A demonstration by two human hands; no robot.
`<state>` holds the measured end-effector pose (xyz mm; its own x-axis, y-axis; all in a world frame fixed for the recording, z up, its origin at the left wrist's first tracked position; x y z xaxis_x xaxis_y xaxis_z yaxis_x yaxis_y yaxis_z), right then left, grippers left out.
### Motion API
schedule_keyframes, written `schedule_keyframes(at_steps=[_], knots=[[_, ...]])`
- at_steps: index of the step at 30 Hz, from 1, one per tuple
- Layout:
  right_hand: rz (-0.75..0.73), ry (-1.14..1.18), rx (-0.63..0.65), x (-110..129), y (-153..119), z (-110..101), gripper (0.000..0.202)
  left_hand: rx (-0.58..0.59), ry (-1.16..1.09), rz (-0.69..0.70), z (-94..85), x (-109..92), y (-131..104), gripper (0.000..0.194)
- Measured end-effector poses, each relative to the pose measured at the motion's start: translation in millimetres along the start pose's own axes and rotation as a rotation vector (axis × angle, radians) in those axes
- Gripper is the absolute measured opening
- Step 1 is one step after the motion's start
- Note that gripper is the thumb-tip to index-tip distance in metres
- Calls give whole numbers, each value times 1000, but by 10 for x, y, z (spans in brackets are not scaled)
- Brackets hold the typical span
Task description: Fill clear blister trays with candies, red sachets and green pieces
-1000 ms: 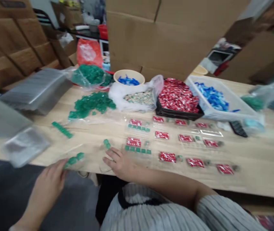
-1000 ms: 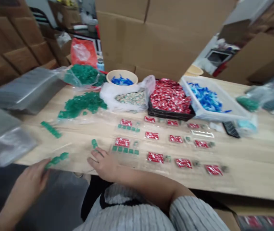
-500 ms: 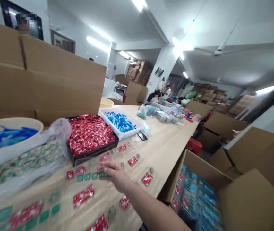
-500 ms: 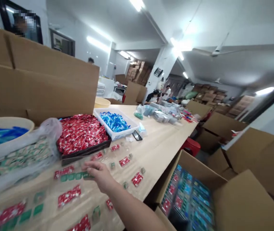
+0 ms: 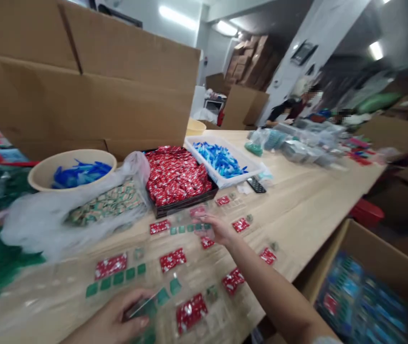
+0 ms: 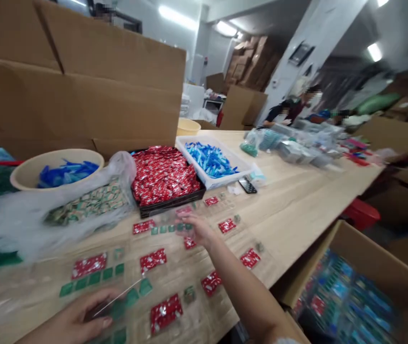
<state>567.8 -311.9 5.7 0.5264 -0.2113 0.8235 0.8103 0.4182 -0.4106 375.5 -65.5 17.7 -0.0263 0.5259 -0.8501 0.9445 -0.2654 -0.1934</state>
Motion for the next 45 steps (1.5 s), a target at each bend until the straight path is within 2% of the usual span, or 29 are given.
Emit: schedule_keyframes(at_steps=[3,6,11,14,17,20,22,26,28,30,32,34,36,38,39,40,42,45], knots=[[37,-8,42,-74,123,-17,29,61,-74,-146,-57,-76,39,32],[40,-48,49,-115,184,-35,26,105,-81,-178,-138,-185,101,36],[94,-63,49,-134,267,15,23,206,-97,-170,-245,-246,77,36],[118,-90,80,-168,336,136,23,198,-135,-135,-289,-249,86,36],[133,-191,22,-223,419,269,25,188,-145,-90,-314,-259,185,34],[73,-460,-167,-275,492,340,30,218,-58,-89,-308,-272,391,31],[-58,-757,-297,-293,511,354,32,260,25,-104,-288,-275,560,30],[-352,-1417,-444,-300,455,345,31,354,130,-126,-238,-261,830,31],[-485,-1649,-426,-291,414,331,28,361,141,-117,-229,-244,893,29],[-581,-1752,-287,-269,376,315,21,347,121,-114,-243,-226,910,26],[-644,-1665,-174,-220,313,306,19,320,47,-128,-281,-216,891,25],[-643,-1386,-156,-152,192,315,23,285,-98,-164,-329,-224,849,29],[-482,-1052,-31,-115,15,346,31,260,-289,-237,-361,-253,798,36],[-220,-783,155,-130,-182,376,36,255,-489,-328,-350,-295,744,40],[-117,-690,199,-150,-269,372,36,246,-580,-364,-325,-312,718,41],[-60,-620,191,-173,-339,350,35,224,-662,-390,-287,-322,694,39],[-46,-541,83,-230,-414,253,34,129,-788,-422,-175,-304,657,32],[-62,-528,-59,-340,-415,67,34,-102,-758,-454,43,-194,648,24]])
Point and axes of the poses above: each hand's wrist, its own y-axis towards the middle knuckle, its own z-axis out of the palm, x = y × z, the point moved 1 cm from there along y, towards the middle knuckle, and after that the axes turned 5 degrees about -x, right-handed, at the moved point
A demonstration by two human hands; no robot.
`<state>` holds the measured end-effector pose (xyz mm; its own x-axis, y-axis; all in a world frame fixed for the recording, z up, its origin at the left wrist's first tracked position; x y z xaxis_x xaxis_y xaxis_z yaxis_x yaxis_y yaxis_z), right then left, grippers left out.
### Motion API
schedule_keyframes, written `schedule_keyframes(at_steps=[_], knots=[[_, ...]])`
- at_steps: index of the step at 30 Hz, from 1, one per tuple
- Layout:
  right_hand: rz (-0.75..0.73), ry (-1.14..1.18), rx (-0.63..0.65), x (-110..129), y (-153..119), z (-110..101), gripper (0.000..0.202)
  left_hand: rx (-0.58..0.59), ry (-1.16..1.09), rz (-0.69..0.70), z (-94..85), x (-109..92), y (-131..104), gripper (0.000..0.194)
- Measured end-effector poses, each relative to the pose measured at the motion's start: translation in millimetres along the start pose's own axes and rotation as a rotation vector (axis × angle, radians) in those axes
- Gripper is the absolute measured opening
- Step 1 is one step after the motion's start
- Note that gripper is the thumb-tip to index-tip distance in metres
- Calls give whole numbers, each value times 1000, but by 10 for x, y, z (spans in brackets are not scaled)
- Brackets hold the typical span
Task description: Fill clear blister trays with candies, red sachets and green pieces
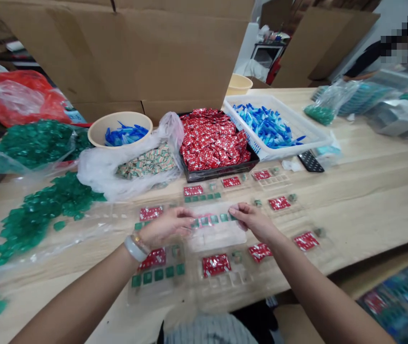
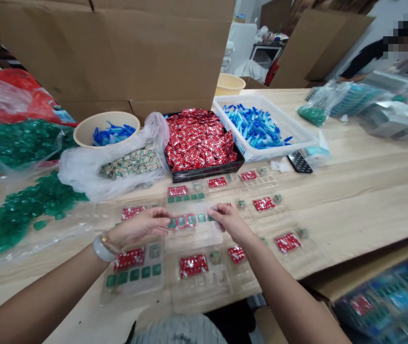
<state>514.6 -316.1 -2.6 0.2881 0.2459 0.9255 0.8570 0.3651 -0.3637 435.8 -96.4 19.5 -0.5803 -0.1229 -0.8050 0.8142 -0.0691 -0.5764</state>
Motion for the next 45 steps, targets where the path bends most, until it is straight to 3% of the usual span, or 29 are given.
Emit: schedule_keyframes(at_steps=[3,6,8,10,13,15,17,19,23,26,28,31,33,35,37,40,43,45], knots=[[4,-20,-100,-138,23,-59,35,-193,184,107,62,149,90,13],[-15,30,-163,-143,-1,-106,37,-256,199,155,92,134,82,15],[-40,164,-190,-77,-42,-128,37,-259,21,205,133,78,-2,30],[-70,346,-249,13,-95,-100,38,-176,-204,209,246,52,-99,43],[-125,579,-324,110,-197,97,37,-2,-400,182,533,75,-162,38],[-166,635,-317,116,-278,266,34,-56,-467,277,679,57,-149,29],[-200,589,-283,87,-356,348,32,-162,-482,386,703,-32,-145,24],[-227,484,-286,56,-412,278,36,-153,-369,396,601,-176,-172,26],[-331,187,-426,71,-394,-103,52,123,161,197,259,-402,-185,27],[-316,-65,-302,44,-268,-203,45,299,486,111,131,-372,-2,21],[-215,-175,-236,-59,-173,-164,38,245,660,155,123,-278,187,18],[-101,-270,-214,-274,-61,-81,36,-62,893,376,164,-114,380,26],[-83,-361,-221,-381,-15,-51,36,-275,1058,577,212,-11,363,34],[-70,-473,-234,-424,-1,-36,36,-384,1243,739,269,95,237,33],[-101,-610,-259,-404,-34,-23,36,-337,1396,813,323,224,60,29],[-322,-863,-304,-325,-173,15,33,-173,1484,818,356,466,-188,26],[-559,-1074,-128,-307,-338,84,25,-143,1476,785,334,693,-325,33],[-612,-1163,2,-333,-397,115,23,-144,1460,759,317,781,-357,36]])
Point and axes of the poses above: each hand's wrist, its own y-axis towards the middle knuckle, its own z-axis out of the palm, x = y × z, the point moved 1 cm from there along y, towards the middle knuckle, and after that the axes turned 5 degrees about -x, right-handed, at the moved point
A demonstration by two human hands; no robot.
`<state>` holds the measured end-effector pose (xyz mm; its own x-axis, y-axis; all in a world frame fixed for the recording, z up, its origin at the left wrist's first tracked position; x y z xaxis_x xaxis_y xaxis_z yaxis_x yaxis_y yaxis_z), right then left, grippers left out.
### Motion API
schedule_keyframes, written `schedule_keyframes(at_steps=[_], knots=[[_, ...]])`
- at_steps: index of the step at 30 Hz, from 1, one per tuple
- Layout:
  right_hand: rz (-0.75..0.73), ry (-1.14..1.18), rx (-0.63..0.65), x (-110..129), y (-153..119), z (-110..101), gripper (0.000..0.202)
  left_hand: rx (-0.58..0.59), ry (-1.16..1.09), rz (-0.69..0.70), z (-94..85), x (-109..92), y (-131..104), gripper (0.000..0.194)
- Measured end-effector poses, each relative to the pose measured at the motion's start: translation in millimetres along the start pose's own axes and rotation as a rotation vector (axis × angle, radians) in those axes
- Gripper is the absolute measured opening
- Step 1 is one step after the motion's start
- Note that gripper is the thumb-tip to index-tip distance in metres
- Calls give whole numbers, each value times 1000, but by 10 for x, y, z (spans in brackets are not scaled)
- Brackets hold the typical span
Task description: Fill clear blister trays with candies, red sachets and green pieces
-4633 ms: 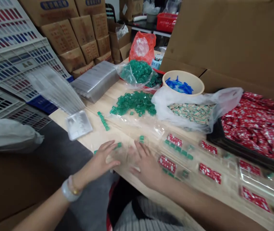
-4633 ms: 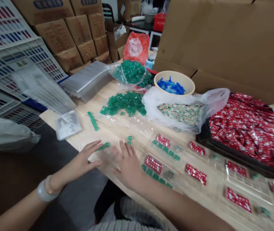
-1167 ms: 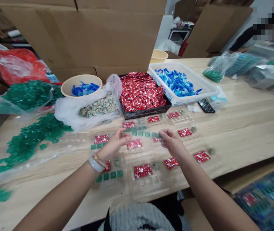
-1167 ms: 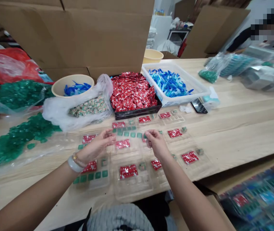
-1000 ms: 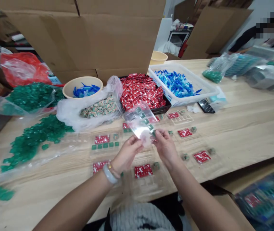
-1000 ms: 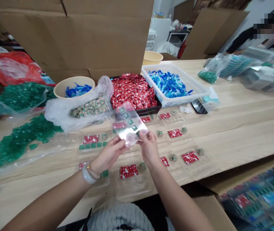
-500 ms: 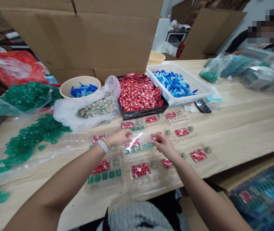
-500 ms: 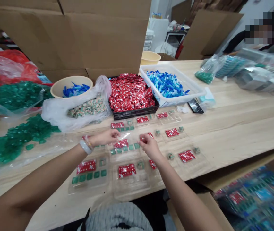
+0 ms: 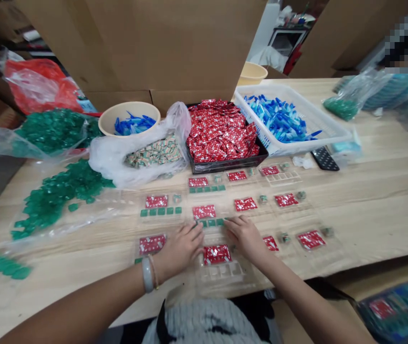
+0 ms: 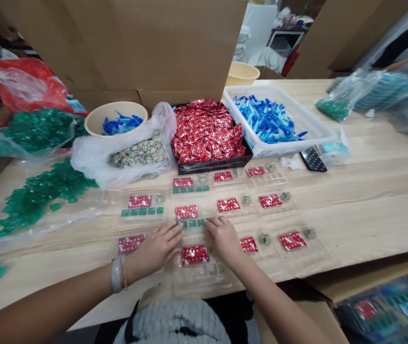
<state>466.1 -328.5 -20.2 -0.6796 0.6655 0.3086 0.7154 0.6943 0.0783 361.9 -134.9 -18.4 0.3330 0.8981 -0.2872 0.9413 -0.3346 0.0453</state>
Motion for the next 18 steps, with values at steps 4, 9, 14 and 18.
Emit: schedule_keyframes(at_steps=[4,9,14,18], knots=[[133,-119,-55,-43,56,25,28,-17,-15,-60,-8,7,35,35],[424,-186,44,-114,293,23,29,-42,-13,-156,-47,19,276,57],[422,-152,34,-100,391,-6,25,-3,37,-161,-4,6,394,60],[428,-117,60,-101,411,-16,22,20,57,-116,10,-1,392,55]])
Point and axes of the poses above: each hand's wrist, its own y-axis towards the middle knuckle, its own z-axis out of the palm, x = y × z, the point moved 1 cm from there along y, towards the middle knuckle, and after that the axes turned 5 degrees about -x, right-handed, at the moved point
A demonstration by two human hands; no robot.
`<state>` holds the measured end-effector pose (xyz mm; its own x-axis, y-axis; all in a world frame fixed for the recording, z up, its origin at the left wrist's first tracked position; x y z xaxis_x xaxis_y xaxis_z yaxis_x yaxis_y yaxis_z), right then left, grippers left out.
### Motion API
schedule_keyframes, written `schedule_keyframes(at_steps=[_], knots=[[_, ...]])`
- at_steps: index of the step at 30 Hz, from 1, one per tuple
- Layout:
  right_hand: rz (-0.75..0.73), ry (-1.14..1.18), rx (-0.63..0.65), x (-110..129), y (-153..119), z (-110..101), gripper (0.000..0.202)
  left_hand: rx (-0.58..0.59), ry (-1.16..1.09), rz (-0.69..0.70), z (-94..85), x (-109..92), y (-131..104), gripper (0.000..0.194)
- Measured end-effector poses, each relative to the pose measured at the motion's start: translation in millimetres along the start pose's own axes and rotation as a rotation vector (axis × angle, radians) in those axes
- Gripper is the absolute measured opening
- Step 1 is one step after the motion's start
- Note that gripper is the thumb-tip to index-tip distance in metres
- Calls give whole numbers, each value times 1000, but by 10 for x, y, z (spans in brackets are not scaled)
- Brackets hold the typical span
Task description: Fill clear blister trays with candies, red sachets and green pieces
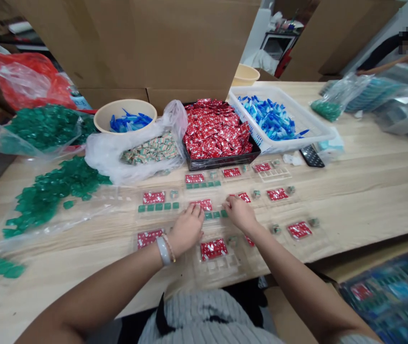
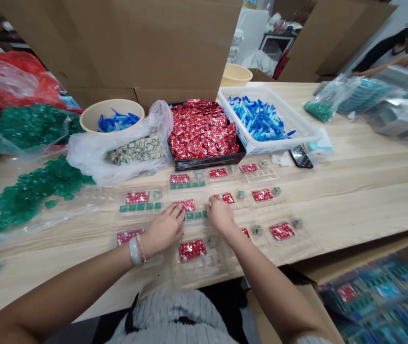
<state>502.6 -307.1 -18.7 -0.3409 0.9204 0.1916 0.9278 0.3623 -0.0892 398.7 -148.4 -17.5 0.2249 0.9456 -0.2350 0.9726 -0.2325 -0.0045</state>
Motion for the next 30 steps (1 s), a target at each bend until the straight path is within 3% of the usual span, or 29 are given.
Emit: schedule_keyframes(at_steps=[8,13,18,21,24,27,30], knots=[[26,229,70,-116,122,56,23,24,33,100,60,41,17,36],[108,560,56,-169,143,21,28,-65,-21,95,59,98,-23,31],[266,969,119,-172,97,17,41,-250,-164,-80,-114,132,-64,34],[206,931,48,-188,127,13,37,-403,-317,-215,-318,199,-62,32],[97,875,-98,-179,246,-79,35,-528,-517,-444,-554,393,-150,29],[-60,767,-215,-30,456,-237,30,-448,-750,-716,-654,670,-384,31],[-241,660,-275,333,746,-355,25,-256,-742,-818,-581,881,-660,31]])
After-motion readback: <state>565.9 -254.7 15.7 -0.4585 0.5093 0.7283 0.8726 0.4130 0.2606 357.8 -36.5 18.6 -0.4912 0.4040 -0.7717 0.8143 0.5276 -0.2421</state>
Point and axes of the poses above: each hand's wrist, its own y-axis towards the middle knuckle, its own z-axis out of the palm, x = y × z, the point moved 1 cm from there along y, towards the middle knuckle, and after that the axes turned 5 degrees about -x, right-handed, at the moved point
